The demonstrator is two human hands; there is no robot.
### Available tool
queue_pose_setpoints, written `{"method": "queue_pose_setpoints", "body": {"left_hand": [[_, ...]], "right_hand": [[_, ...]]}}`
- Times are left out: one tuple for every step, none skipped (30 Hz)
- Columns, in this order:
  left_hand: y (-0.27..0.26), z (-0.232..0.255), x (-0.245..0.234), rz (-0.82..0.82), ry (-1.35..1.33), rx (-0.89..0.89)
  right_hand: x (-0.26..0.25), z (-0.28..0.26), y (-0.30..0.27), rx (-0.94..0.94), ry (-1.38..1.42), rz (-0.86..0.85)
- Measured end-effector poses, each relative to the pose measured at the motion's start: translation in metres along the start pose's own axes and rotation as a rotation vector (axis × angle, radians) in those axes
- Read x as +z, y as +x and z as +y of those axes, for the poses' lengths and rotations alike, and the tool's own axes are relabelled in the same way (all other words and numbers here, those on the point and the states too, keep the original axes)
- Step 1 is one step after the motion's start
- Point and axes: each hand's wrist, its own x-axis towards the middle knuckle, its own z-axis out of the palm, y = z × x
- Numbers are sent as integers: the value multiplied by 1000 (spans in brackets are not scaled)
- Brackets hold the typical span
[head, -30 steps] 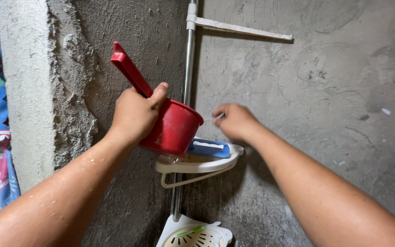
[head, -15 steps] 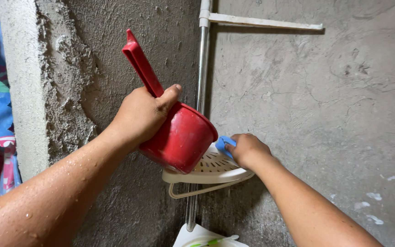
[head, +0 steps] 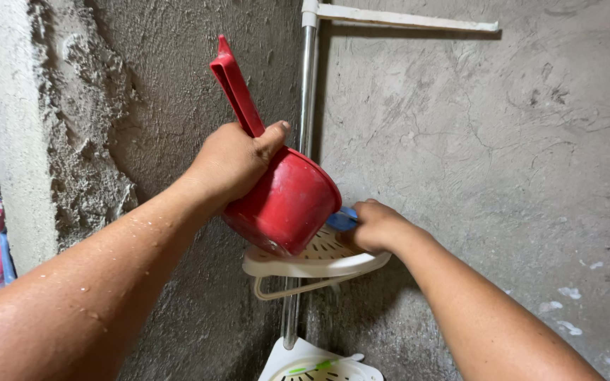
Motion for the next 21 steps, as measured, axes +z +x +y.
{"method": "queue_pose_setpoints", "body": {"left_hand": [[1,2,1,-10,-5,-11],[1,3,1,-20,-10,-22],[1,5,3,-32,-18,-32],[2,6,5,-32,-20,-35],[2,7,6,-33,-21,-41],[1,7,8,-35,-21,-48],[2,7,8,-37,-33,-33],[3,7,8,-38,-44,-17],[3,6,9,-41,-55,-7],[3,5,10,-48,-69,-16],[5,4,12,-56,-84,-22],[6,3,13,-63,-99,-27],[9,2,15,-69,-99,-32],[11,2,17,-75,-99,-36],[14,2,20,-83,-98,-40],[16,2,22,-70,-83,-24],[20,3,25,-55,-69,-3],[23,4,27,-39,-54,17],[25,4,31,-37,-49,25],[27,5,33,-34,-43,33],[30,6,34,-29,-36,41]], "right_hand": [[1,2,-1,0,-37,44],[7,-2,0,-29,95,73],[15,-7,1,-56,223,103],[20,-13,4,-83,352,133],[24,-18,6,-173,128,68],[27,-20,6,-262,-97,1],[26,-24,7,-350,-319,-62],[23,-26,8,-276,-200,-46],[21,-21,3,-202,-81,-36],[18,-14,-3,-128,37,-26],[12,-8,-6,-116,112,1],[6,0,-9,-103,187,28],[2,6,-10,-90,261,57],[1,9,-12,-50,220,83],[0,12,-12,-7,180,110],[0,13,-12,35,139,137],[3,10,-10,3,157,147],[9,5,-8,-28,174,157],[16,1,-8,-57,193,159],[17,-1,-7,-105,135,143],[16,-4,-5,-155,77,127]]}}
